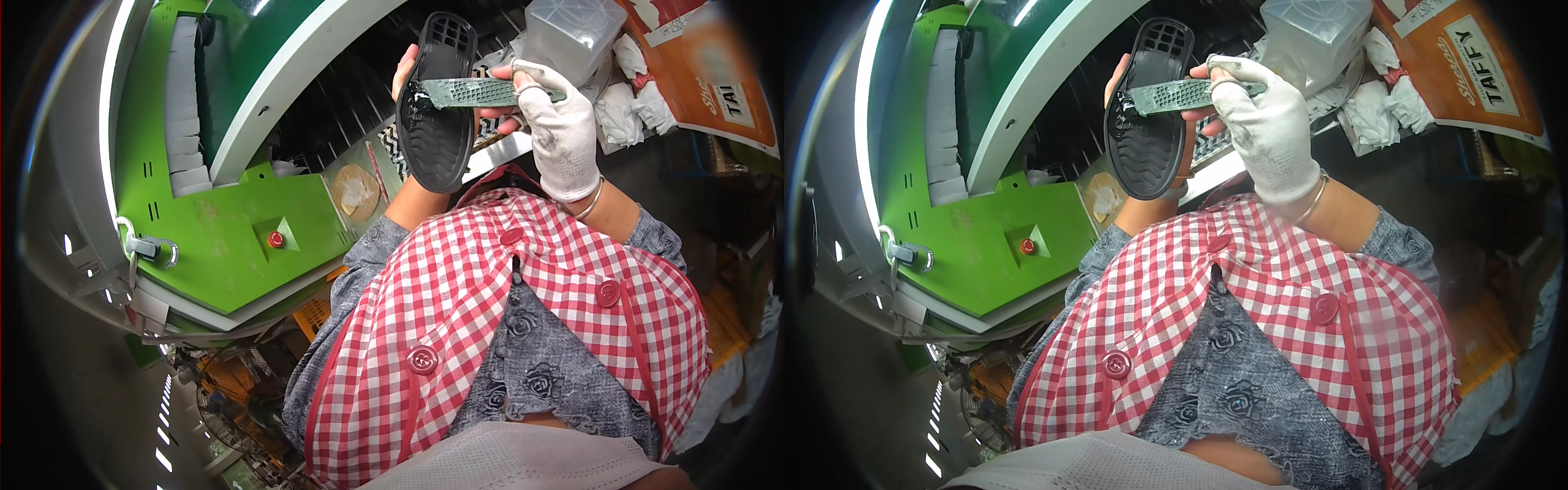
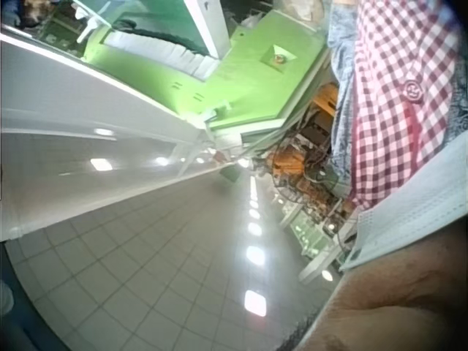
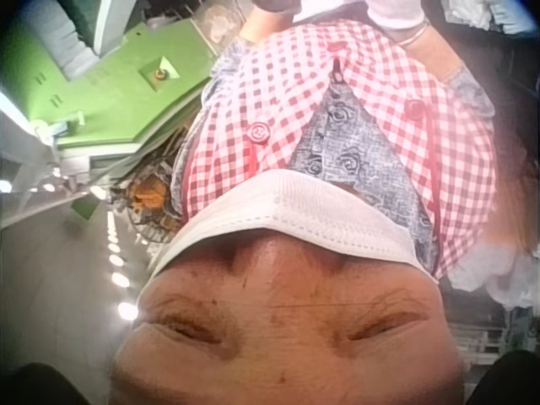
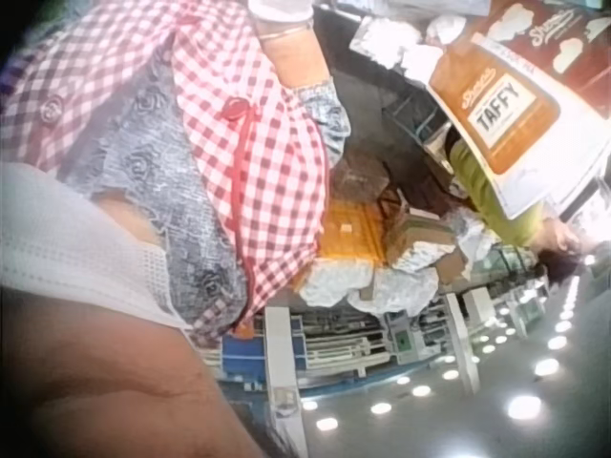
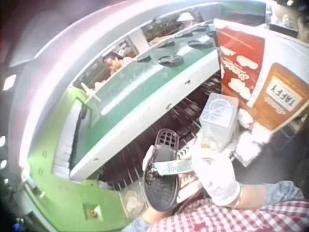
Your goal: The recorder is applying a liquid adhesive or cleaner to the underside of shoe soles using a green brush at a footwear manufacturing station.
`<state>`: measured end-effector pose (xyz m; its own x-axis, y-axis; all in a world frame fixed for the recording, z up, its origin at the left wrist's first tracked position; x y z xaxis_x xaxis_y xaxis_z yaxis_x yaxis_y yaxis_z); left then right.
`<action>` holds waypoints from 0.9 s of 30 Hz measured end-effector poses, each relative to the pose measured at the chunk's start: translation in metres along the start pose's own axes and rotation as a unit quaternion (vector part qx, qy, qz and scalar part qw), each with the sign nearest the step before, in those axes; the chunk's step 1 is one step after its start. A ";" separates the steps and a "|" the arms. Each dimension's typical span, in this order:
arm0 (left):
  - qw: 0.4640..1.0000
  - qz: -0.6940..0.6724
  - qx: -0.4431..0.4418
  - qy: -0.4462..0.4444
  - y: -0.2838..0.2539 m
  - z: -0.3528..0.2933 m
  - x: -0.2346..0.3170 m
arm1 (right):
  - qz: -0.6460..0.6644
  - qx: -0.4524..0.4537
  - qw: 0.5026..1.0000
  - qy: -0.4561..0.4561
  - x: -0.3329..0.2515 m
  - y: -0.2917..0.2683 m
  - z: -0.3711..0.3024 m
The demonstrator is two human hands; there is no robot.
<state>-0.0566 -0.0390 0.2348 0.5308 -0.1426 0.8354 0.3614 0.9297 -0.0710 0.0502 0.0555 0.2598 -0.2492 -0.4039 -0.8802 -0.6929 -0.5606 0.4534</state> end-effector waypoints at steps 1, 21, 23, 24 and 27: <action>1.000 -0.001 -0.002 0.003 0.000 0.000 0.002 | -0.006 0.021 1.000 -0.007 -0.002 -0.002 0.001; 0.957 0.221 -0.051 0.179 0.010 0.003 0.031 | 0.003 -0.008 1.000 -0.010 -0.024 -0.013 0.021; 0.977 0.155 -0.039 0.143 0.006 0.001 0.025 | -0.018 -0.034 0.999 0.009 -0.021 -0.010 0.014; 0.989 0.100 -0.051 0.095 0.006 0.000 0.017 | -0.017 -0.034 0.999 0.019 -0.019 -0.009 0.010; 0.997 -0.031 -0.058 -0.037 0.003 -0.001 -0.008 | -0.017 -0.043 0.998 0.029 -0.018 -0.007 0.007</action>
<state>-0.0596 -0.0355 0.2273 0.4480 -0.1681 0.8781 0.4802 0.8737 -0.0777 0.0550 0.0712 0.2711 -0.1845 -0.4232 -0.8871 -0.6385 -0.6345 0.4355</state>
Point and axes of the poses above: each hand's wrist, its own z-axis towards the middle knuckle, its own y-axis out of the palm, x = y × z, the point moved 6 cm from there along z, towards the middle knuckle, and after that the axes turned 7 degrees about x, right-handed, at the moved point
